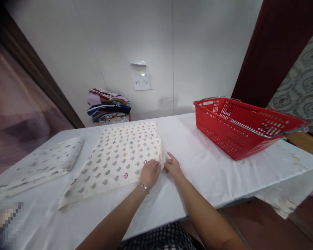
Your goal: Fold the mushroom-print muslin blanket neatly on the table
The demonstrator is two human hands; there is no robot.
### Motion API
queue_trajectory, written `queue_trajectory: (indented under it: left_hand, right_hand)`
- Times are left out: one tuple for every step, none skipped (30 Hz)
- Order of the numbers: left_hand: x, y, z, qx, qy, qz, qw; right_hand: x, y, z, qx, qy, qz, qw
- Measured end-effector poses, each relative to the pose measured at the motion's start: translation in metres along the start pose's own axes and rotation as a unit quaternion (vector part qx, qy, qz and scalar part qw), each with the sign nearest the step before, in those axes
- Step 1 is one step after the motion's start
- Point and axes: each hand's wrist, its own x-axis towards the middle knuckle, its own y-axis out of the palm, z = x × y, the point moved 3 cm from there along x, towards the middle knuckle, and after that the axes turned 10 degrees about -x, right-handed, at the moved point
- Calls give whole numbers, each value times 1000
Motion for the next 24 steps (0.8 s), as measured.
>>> queue_trajectory:
  left_hand:
    - [0, 2, -2, 22, 13, 15, 1000]
    - [-1, 3, -3, 34, 17, 29, 999]
    - [-1, 5, -4, 34, 14, 41, 998]
    - [-1, 6, -4, 25, 2, 48, 999]
    - [0, 7, -3, 7, -16, 50, 999]
    - [0, 8, -2, -16, -37, 50, 998]
    - [1, 8, -1, -42, -58, 48, 996]
    - [1, 9, 0, -67, -77, 43, 994]
    - [1, 9, 1, -88, -93, 40, 991]
    - [1, 9, 2, -104, -105, 36, 988]
    - [0, 9, 3, -114, -114, 34, 986]
    - [0, 9, 4, -120, -120, 33, 985]
    - [1, 9, 4, -123, -124, 33, 984]
    - [1, 7, 4, -124, -127, 32, 984]
    - [2, 5, 4, -123, -128, 29, 984]
    - [3, 2, 4, -117, -126, 23, 985]
    - [4, -2, 4, -106, -120, 12, 987]
    - [5, -7, 3, -86, -107, -1, 990]
    - [6, -11, 1, -58, -88, -13, 994]
    - [7, -14, -1, -25, -62, -18, 998]
    - [7, -16, -4, 10, -33, -14, 999]
    - [7, -15, -6, 43, -5, -1, 999]
    - [6, -12, -9, 72, 17, 20, 997]
    - [4, -7, -10, 93, 32, 46, 994]
  right_hand:
    - [0, 0, 0, -1, 0, 1, 1000]
    - [0, 0, 1, -3, 0, 2, 1000]
    - [0, 0, 1, -3, 1, 3, 1000]
    - [0, 0, 1, -1, 2, 1, 1000]
    - [0, 0, 2, 2, 4, 0, 1000]
    - [-1, 0, 2, 5, 6, 0, 1000]
    - [-1, 0, 2, 7, 7, 0, 1000]
    - [-1, 0, 2, 4, 7, 0, 1000]
    - [-2, 0, 2, -2, 5, 1, 1000]
    - [-2, 0, 2, -10, 1, 2, 1000]
    - [-1, 0, 2, -17, -1, 0, 1000]
    - [-1, 0, 1, -23, -3, -2, 1000]
    - [-1, -1, 1, -27, -3, -5, 1000]
    - [-1, -1, 0, -30, -3, -6, 1000]
    - [0, -2, -1, -32, -3, -6, 999]
    - [0, -2, -1, -32, -4, -6, 999]
    - [0, -2, -1, -31, -5, -6, 999]
    - [0, -3, -1, -29, -5, -8, 1000]
    - [0, -3, -1, -26, -4, -11, 1000]
    - [0, -3, -1, -20, -2, -14, 1000]
    - [0, -3, -1, -13, 1, -17, 1000]
    - [-1, -3, -1, -7, 5, -18, 1000]
    - [-1, -3, -1, -3, 8, -19, 1000]
    - [-1, -3, -1, -3, 9, -20, 1000]
